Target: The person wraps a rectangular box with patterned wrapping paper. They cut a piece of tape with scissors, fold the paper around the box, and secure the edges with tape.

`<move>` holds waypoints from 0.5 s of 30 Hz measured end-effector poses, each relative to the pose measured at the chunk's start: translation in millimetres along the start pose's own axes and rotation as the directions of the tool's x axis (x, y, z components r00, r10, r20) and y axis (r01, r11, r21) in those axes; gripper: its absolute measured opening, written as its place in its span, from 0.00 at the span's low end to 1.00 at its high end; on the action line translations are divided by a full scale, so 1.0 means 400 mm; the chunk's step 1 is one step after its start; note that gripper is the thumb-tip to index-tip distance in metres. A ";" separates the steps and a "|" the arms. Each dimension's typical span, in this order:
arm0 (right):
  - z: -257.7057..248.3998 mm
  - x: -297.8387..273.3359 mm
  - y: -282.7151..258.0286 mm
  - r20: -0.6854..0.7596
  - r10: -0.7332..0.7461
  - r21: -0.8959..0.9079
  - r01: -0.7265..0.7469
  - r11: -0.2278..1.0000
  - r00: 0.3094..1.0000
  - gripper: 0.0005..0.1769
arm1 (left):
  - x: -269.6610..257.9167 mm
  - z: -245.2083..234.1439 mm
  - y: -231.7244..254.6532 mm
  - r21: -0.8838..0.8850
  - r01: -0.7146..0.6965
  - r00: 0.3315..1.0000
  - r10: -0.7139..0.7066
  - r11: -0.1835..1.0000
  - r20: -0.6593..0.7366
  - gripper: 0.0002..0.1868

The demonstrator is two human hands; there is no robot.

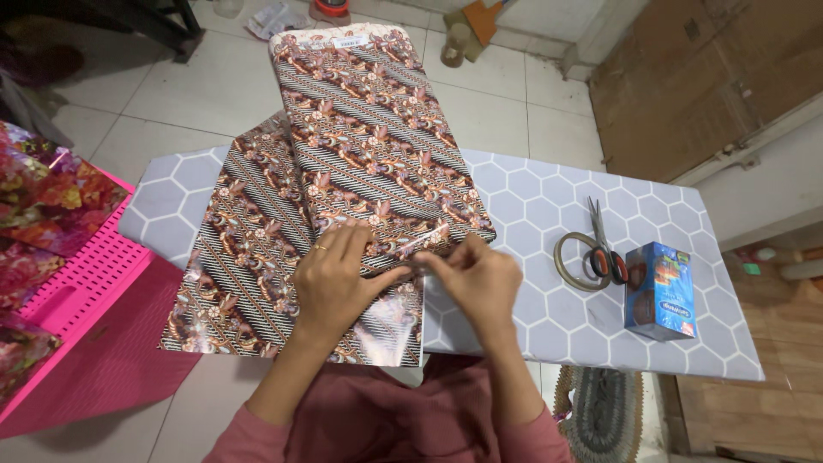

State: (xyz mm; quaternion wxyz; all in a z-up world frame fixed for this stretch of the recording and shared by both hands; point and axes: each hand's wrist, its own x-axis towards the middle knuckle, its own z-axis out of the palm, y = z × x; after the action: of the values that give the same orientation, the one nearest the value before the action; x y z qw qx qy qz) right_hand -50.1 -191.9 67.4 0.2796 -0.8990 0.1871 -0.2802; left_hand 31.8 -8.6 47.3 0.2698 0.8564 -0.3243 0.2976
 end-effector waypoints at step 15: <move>0.095 0.274 0.319 0.404 0.183 0.609 -0.414 0.677 0.896 0.40 | -0.035 -0.019 -0.102 -0.569 0.402 0.913 -0.361 0.717 0.191 0.42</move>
State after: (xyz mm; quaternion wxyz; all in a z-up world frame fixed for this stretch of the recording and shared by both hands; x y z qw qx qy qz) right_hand 34.7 -329.5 7.6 0.6574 -0.7216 0.1710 -0.1340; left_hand 49.9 28.4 32.0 0.5701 0.7847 -0.2264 0.0895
